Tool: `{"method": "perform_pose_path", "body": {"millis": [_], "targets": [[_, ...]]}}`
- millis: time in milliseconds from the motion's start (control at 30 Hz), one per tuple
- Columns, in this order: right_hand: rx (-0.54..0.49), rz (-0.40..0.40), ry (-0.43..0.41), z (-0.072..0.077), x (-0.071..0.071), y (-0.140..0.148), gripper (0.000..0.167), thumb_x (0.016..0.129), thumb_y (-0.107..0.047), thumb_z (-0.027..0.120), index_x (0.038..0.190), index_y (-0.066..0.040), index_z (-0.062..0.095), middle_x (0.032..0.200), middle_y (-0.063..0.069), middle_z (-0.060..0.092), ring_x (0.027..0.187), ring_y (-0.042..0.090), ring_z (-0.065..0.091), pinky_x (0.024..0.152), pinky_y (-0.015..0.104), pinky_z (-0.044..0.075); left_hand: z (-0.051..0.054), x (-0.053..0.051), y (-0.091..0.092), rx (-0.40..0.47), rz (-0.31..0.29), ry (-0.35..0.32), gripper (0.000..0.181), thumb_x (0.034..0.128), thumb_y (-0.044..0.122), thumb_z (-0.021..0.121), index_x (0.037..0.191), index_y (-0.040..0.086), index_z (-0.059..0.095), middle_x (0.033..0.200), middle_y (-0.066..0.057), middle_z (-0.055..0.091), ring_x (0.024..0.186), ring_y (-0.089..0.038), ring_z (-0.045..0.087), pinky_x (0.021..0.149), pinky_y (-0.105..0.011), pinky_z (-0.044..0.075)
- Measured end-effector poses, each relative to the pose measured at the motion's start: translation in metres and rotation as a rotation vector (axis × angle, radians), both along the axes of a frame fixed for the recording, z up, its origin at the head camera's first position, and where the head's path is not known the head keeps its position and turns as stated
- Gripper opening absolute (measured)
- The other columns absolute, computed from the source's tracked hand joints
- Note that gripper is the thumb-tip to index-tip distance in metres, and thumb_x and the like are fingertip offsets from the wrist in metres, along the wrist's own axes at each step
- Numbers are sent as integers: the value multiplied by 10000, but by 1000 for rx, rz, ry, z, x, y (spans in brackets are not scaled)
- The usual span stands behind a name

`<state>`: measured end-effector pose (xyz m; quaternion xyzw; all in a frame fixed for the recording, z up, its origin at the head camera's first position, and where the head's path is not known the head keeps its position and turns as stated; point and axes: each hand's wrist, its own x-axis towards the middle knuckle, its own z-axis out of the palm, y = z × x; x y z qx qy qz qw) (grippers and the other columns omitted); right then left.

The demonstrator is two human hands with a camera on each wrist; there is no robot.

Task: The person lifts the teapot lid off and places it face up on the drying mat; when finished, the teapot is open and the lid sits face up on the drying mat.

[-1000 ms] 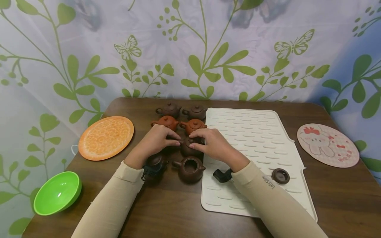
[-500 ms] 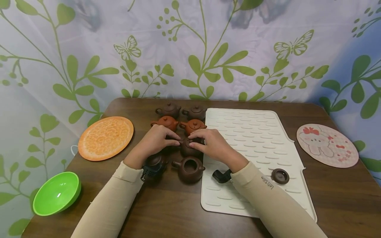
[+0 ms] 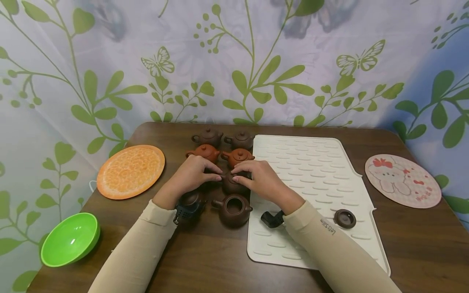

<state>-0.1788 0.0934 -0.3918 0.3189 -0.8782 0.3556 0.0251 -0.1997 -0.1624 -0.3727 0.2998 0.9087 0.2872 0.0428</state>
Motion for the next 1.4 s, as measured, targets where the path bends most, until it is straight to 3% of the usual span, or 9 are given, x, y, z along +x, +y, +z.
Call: {"method": "perform_pose_path", "body": {"millis": [433, 800, 1167, 1267, 1400], "targets": [[-22, 0, 31, 0, 0, 1, 218, 971, -168, 797, 1178, -100, 816, 1252, 62, 732, 1209, 258, 655, 1012, 454, 518, 0, -1, 1, -9, 6, -6, 125, 928, 168, 845, 1047, 139, 869, 966, 81, 780, 902, -129, 717, 813, -398, 587], [-42, 4, 56, 3, 1, 0, 227, 971, -163, 798, 1183, -84, 814, 1241, 54, 736, 1175, 249, 671, 963, 443, 542, 0, -1, 1, -26, 9, 3, 134, 930, 185, 843, 1053, 139, 868, 971, 81, 781, 916, -126, 718, 861, -423, 577], [-85, 33, 77, 8, 2, 1, 243, 967, -152, 800, 1197, -74, 806, 1260, 63, 730, 1177, 249, 668, 901, 451, 556, 0, -1, 1, -21, 18, -6, 142, 930, 183, 843, 1060, 134, 866, 971, 81, 781, 907, -125, 717, 824, -398, 585], [-95, 33, 83, 9, 2, 1, 240, 965, -139, 801, 1195, -72, 805, 1254, 59, 733, 1142, 237, 680, 855, 449, 566, 0, -1, 1, -18, 17, -8, 141, 931, 188, 842, 1060, 138, 866, 977, 78, 781, 908, -125, 717, 818, -392, 587], [-115, 19, 89, 11, 4, 3, 264, 961, -123, 803, 1219, -68, 794, 1218, 37, 743, 976, 175, 696, 782, 407, 572, -1, -2, 0, -17, 11, -5, 134, 933, 196, 840, 1057, 152, 868, 980, 82, 781, 901, -116, 716, 817, -390, 588]]}}
